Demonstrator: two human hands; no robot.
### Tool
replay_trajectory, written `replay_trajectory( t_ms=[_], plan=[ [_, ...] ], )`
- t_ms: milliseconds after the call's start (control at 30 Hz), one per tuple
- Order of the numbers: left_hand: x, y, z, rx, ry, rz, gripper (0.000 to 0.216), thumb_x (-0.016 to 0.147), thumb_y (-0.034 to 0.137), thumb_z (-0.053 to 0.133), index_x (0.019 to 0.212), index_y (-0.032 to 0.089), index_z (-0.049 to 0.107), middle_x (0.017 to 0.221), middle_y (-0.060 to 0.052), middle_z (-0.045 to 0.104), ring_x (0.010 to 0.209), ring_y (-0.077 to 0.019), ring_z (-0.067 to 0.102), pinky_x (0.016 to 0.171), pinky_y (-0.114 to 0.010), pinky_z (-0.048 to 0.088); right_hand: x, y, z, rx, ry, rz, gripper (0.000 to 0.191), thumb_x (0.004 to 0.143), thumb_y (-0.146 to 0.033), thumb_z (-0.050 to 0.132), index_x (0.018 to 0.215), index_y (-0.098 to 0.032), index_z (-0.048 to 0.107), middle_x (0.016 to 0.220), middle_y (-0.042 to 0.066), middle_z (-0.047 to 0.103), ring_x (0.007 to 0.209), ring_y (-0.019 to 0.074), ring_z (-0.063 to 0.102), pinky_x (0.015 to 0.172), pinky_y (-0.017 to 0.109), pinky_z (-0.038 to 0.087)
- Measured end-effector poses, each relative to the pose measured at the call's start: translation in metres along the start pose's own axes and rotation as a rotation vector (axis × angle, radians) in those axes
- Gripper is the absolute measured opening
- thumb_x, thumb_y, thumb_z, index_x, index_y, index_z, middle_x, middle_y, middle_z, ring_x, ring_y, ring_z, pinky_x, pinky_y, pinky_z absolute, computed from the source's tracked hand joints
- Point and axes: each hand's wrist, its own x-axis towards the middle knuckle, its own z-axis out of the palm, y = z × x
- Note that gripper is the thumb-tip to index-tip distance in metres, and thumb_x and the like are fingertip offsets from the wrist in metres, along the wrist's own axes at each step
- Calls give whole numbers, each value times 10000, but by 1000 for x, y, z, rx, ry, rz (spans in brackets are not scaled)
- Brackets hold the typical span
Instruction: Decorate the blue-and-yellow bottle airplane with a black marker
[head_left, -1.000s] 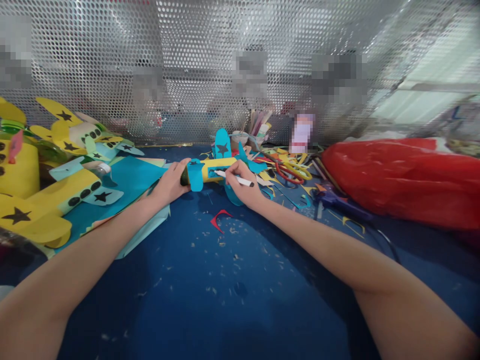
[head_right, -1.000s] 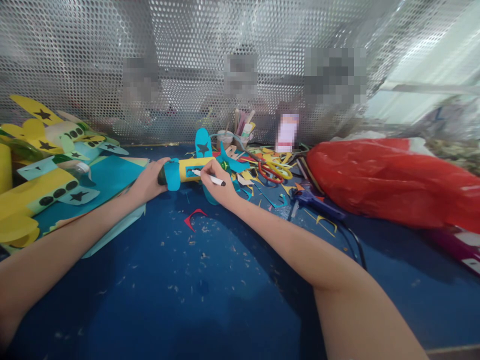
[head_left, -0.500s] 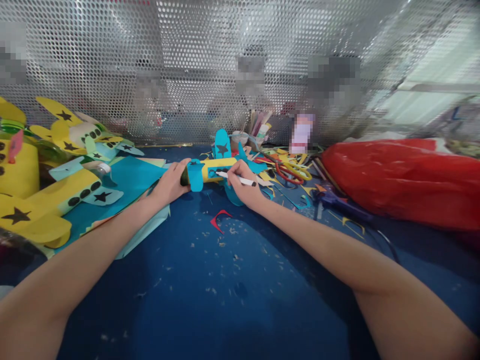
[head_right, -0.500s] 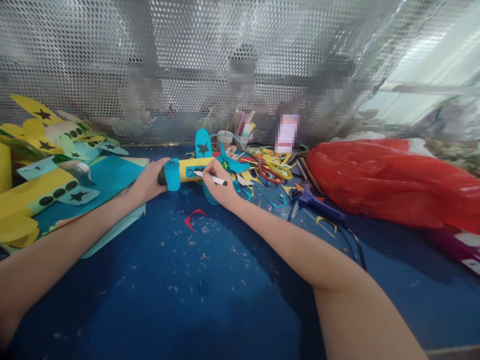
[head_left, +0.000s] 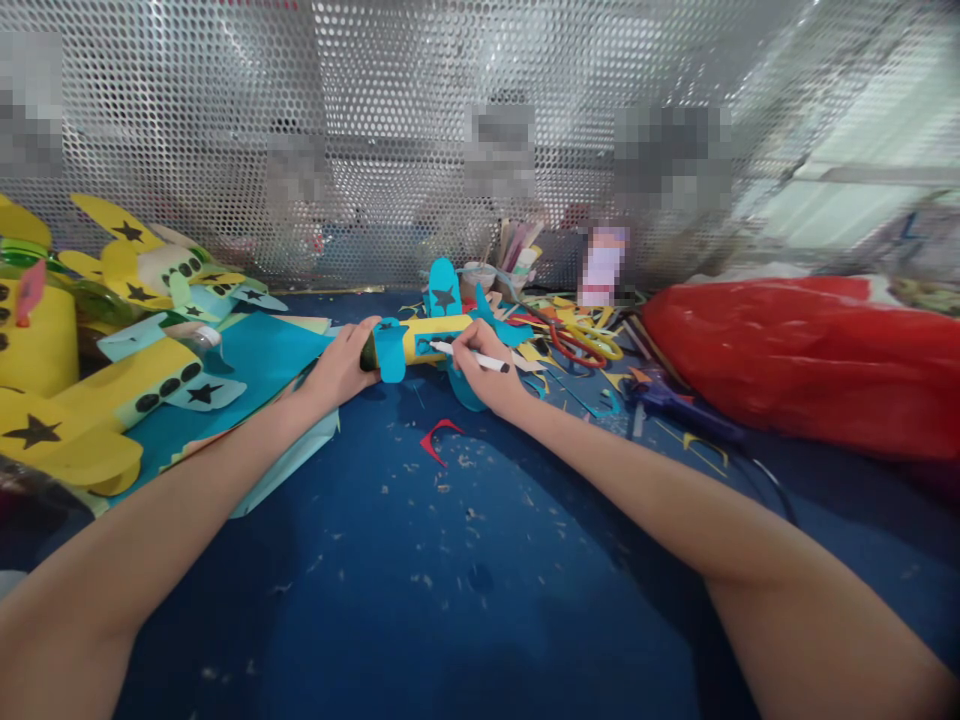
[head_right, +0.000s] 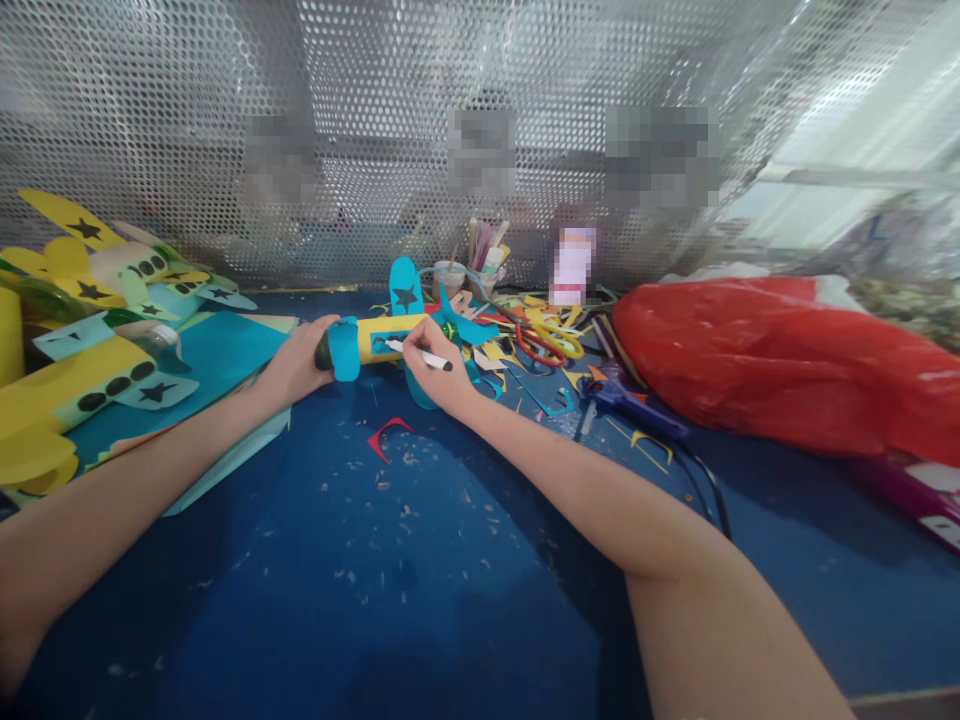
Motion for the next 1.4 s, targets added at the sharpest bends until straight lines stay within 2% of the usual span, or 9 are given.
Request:
replay_trajectory(
  t_ms=[433,867,1033,1400],
  plan=[
    [0,1,-1,-9,2,5,781,714,186,777,1406,187,418,1367,-143,576,1191,-327,580,1014,-474,488,0,-4,0,-14,8,1,174,876,-177,508,742,-241,416,613,-60,461,556,116,425,591,301,358],
    [0,-3,2,-12,3,-10,805,703,213,782,1413,216,401,1303,-129,598,1200,-330,572,1005,-488,489,0,-3,0,-31,-32,7,159,889,-243,543,770,-246,436,618,-51,545,568,128,503,599,298,401],
    [0,0,0,-13,3,-3,787,706,207,782,1401,230,413,1356,-126,578,1193,-326,575,1007,-482,489,-1,-3,0,-9,-69,14,148,890,-260,572,790,-240,464,640,-41,594,586,129,532,613,299,411],
    [-1,-1,0,9,1,3,796,718,204,779,1415,198,396,1342,-144,586,1185,-333,582,1019,-493,475,-1,-4,1,-8,-92,23,134,888,-268,575,798,-233,482,668,-23,625,599,138,564,616,306,413]
  ],
)
